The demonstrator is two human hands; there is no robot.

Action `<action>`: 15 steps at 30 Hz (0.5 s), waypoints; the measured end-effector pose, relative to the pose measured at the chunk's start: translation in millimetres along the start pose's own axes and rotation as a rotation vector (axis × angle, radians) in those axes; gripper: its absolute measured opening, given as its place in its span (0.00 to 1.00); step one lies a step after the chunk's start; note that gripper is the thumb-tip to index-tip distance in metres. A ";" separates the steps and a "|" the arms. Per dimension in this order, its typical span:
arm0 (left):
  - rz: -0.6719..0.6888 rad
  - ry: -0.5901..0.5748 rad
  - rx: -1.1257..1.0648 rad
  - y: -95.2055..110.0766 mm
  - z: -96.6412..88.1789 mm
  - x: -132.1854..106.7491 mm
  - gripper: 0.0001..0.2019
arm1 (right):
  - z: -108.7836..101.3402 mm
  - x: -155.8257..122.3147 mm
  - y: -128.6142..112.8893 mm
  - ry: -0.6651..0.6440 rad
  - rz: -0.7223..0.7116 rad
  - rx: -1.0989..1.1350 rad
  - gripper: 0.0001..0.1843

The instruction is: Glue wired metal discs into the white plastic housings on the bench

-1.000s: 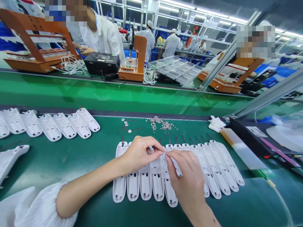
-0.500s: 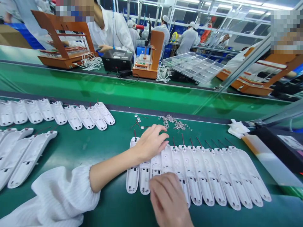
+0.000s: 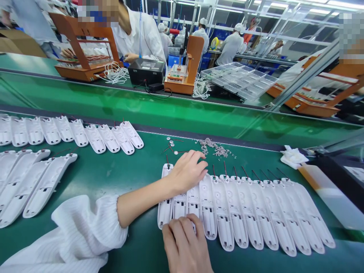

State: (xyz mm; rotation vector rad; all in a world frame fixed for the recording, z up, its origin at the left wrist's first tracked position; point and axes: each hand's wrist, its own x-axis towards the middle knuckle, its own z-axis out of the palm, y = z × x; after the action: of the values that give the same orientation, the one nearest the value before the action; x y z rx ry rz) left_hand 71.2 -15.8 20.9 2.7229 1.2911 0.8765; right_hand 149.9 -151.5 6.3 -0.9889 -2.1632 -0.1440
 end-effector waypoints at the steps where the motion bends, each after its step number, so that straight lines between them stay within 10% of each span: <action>1: -0.002 -0.001 0.001 0.2 0.1 0.1 0.06 | -0.1 -0.5 -0.7 -0.013 0.002 -0.008 0.19; 10: -0.034 -0.043 0.040 0.7 -1.4 0.2 0.06 | -6.0 -5.2 -2.3 0.065 0.020 -0.042 0.22; 15: 0.007 -0.009 0.032 3.6 -10.0 0.1 0.10 | -47.1 0.7 35.3 0.130 0.143 -0.098 0.11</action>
State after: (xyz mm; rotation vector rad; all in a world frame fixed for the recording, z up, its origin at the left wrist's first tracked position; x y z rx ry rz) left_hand 69.0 -20.4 30.3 2.7540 1.3058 0.8508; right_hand 201.4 -144.4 33.9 -1.1539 -1.9762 -0.2404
